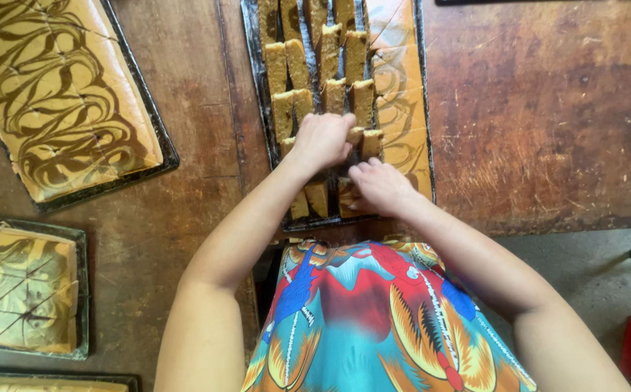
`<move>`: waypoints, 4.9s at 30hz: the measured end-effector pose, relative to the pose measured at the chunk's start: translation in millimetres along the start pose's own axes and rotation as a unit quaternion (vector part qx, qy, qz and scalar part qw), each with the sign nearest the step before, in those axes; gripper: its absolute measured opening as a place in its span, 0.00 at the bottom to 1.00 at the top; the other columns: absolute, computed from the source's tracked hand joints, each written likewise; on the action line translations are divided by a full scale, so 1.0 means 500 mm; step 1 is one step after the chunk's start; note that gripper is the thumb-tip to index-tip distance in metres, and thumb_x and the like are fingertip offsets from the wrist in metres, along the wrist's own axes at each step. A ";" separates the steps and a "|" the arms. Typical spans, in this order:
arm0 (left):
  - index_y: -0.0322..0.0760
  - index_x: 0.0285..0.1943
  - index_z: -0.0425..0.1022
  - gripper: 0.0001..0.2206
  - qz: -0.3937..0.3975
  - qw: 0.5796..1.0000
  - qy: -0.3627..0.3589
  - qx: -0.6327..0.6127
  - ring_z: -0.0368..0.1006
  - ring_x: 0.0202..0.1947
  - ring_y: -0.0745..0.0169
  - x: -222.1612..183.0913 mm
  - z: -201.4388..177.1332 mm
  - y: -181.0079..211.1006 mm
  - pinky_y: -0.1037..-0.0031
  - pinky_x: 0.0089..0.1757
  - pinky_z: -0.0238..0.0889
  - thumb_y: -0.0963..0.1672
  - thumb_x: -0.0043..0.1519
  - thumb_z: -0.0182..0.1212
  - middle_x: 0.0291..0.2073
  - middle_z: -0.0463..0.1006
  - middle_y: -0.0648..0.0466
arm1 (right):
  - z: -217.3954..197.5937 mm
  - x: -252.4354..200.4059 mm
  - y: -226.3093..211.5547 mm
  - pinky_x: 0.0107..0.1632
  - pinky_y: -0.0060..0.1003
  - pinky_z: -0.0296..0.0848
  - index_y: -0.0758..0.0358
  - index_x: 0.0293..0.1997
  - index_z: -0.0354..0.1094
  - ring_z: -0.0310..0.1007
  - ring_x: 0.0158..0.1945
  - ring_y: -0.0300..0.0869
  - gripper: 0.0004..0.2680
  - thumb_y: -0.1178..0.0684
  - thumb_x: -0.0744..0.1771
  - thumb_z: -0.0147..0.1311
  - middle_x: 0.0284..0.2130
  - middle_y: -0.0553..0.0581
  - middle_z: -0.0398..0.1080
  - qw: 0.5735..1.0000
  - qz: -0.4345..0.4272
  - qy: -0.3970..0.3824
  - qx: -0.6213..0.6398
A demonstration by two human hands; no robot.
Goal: The person arranges slices of marbled cake onto rectangular trays by hand.
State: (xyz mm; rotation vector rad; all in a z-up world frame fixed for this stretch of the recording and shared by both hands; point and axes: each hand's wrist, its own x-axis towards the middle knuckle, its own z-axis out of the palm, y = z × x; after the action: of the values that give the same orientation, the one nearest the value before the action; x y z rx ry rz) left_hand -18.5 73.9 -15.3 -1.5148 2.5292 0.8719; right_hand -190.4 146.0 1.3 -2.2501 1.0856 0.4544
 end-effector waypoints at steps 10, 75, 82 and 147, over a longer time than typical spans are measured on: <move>0.38 0.59 0.71 0.26 -0.023 0.997 0.062 -0.034 0.75 0.47 0.46 -0.045 -0.036 -0.004 0.53 0.49 0.62 0.50 0.54 0.72 0.44 0.80 0.47 | -0.036 -0.038 0.029 0.54 0.47 0.71 0.59 0.49 0.71 0.70 0.51 0.55 0.14 0.49 0.62 0.65 0.43 0.60 0.70 0.989 -0.057 0.084 0.107; 0.39 0.52 0.75 0.21 0.097 0.990 -0.023 -0.095 0.76 0.45 0.43 -0.102 -0.128 0.061 0.55 0.45 0.68 0.46 0.50 0.71 0.42 0.79 0.46 | -0.026 -0.101 0.142 0.41 0.32 0.75 0.61 0.55 0.74 0.75 0.38 0.36 0.13 0.49 0.67 0.61 0.37 0.52 0.79 0.886 0.114 0.167 0.417; 0.37 0.56 0.75 0.22 0.123 0.979 0.143 -0.072 0.73 0.51 0.43 0.201 -0.212 0.029 0.56 0.50 0.68 0.39 0.49 0.60 0.53 0.76 0.46 | -0.048 0.068 0.340 0.48 0.27 0.78 0.65 0.53 0.70 0.77 0.46 0.32 0.11 0.61 0.66 0.53 0.42 0.49 0.75 0.759 0.072 0.360 0.537; 0.41 0.44 0.81 0.13 0.062 0.977 -0.183 0.085 0.75 0.49 0.59 0.344 -0.180 0.069 0.65 0.54 0.65 0.51 0.59 0.69 0.43 0.81 0.54 | -0.111 0.133 0.367 0.46 0.35 0.73 0.61 0.45 0.62 0.70 0.41 0.38 0.11 0.49 0.66 0.59 0.41 0.52 0.68 0.841 0.277 0.301 0.355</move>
State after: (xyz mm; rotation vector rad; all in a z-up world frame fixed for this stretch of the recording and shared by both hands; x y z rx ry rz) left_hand -114.9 -94.6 17.3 -1.0455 2.3734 0.8328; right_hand -292.7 -18.6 -58.1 -1.3907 1.8569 -0.4434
